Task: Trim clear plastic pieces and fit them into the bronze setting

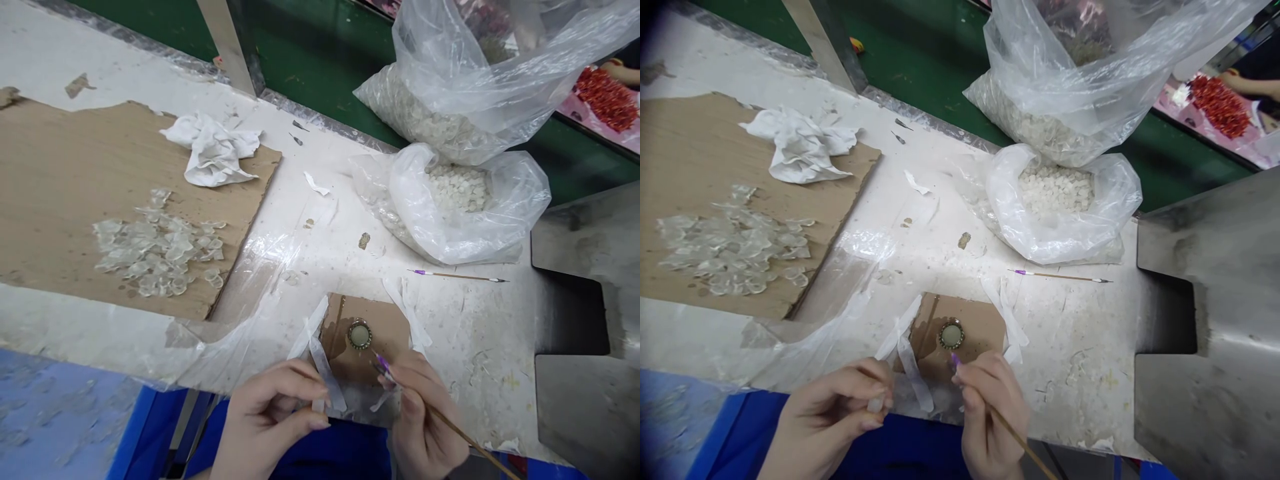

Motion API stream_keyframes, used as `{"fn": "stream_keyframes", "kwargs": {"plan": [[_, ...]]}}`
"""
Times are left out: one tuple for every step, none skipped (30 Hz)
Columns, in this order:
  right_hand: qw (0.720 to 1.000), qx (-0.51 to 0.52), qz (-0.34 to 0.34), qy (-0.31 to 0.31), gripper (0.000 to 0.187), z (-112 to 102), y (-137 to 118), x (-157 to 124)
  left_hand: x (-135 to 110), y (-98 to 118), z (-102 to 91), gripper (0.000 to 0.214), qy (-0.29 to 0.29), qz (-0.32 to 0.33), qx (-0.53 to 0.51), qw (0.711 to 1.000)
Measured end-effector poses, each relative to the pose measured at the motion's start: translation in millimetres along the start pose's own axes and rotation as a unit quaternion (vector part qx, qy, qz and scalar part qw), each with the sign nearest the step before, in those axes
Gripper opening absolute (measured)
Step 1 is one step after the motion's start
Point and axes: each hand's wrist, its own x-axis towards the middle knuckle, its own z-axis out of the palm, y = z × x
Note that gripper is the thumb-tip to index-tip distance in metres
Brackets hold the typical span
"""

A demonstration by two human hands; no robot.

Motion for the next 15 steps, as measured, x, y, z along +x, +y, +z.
{"fn": "stream_keyframes", "kwargs": {"plan": [[0.999, -0.03, 0.005, -0.015, 0.022, 0, 2, 3, 0, -1, 0.2, 0.025, -0.005, -0.02, -0.027, 0.999], [0.998, -0.052, 0.005, -0.029, 0.021, 0, 3, 5, 1, -2, 0.8, 0.024, -0.012, -0.039, -0.054, 0.998], [0.997, -0.066, 0.004, -0.038, 0.02, 0, 4, 7, 1, -3, 1.7, 0.023, -0.017, -0.059, -0.08, 0.995], [0.997, -0.07, 0.002, -0.041, 0.019, 1, 5, 8, 2, -3, 3.0, 0.023, -0.023, -0.079, -0.107, 0.991], [0.997, -0.069, 0.002, -0.042, 0.019, 2, 5, 8, 2, -3, 4.6, 0.022, -0.026, -0.097, -0.134, 0.986], [0.997, -0.068, 0.003, -0.041, 0.019, 3, 5, 8, 3, -3, 6.4, 0.02, -0.028, -0.116, -0.158, 0.98], [0.998, -0.06, 0.004, -0.036, 0.02, 5, 4, 8, 3, -2, 8.4, 0.019, -0.03, -0.133, -0.18, 0.974], [0.999, -0.04, 0.003, -0.019, 0.021, 6, 1, 7, 3, -2, 10.4, 0.017, -0.032, -0.148, -0.2, 0.968], [1.0, -0.007, 0.001, 0.012, 0.023, 9, -2, 6, 2, -1, 12.4, 0.016, -0.035, -0.16, -0.22, 0.962], [0.998, 0.034, 0.0, 0.045, 0.024, 11, -6, 6, 2, -1, 14.4, 0.015, -0.04, -0.169, -0.242, 0.955], [0.994, 0.082, -0.002, 0.077, 0.025, 13, -11, 6, 1, -1, 16.1, 0.014, -0.046, -0.177, -0.263, 0.947], [0.987, 0.128, -0.002, 0.099, 0.026, 16, -16, 7, 0, -2, 17.5, 0.014, -0.054, -0.183, -0.282, 0.94], [0.98, 0.166, 0.001, 0.106, 0.028, 18, -20, 7, 0, -3, 18.7, 0.014, -0.061, -0.187, -0.297, 0.934], [0.977, 0.19, 0.008, 0.099, 0.03, 19, -24, 7, -1, -4, 19.5, 0.014, -0.066, -0.191, -0.307, 0.93], [0.977, 0.196, 0.02, 0.08, 0.032, 20, -27, 6, -1, -5, 20.0, 0.015, -0.072, -0.19, -0.311, 0.928]]}}
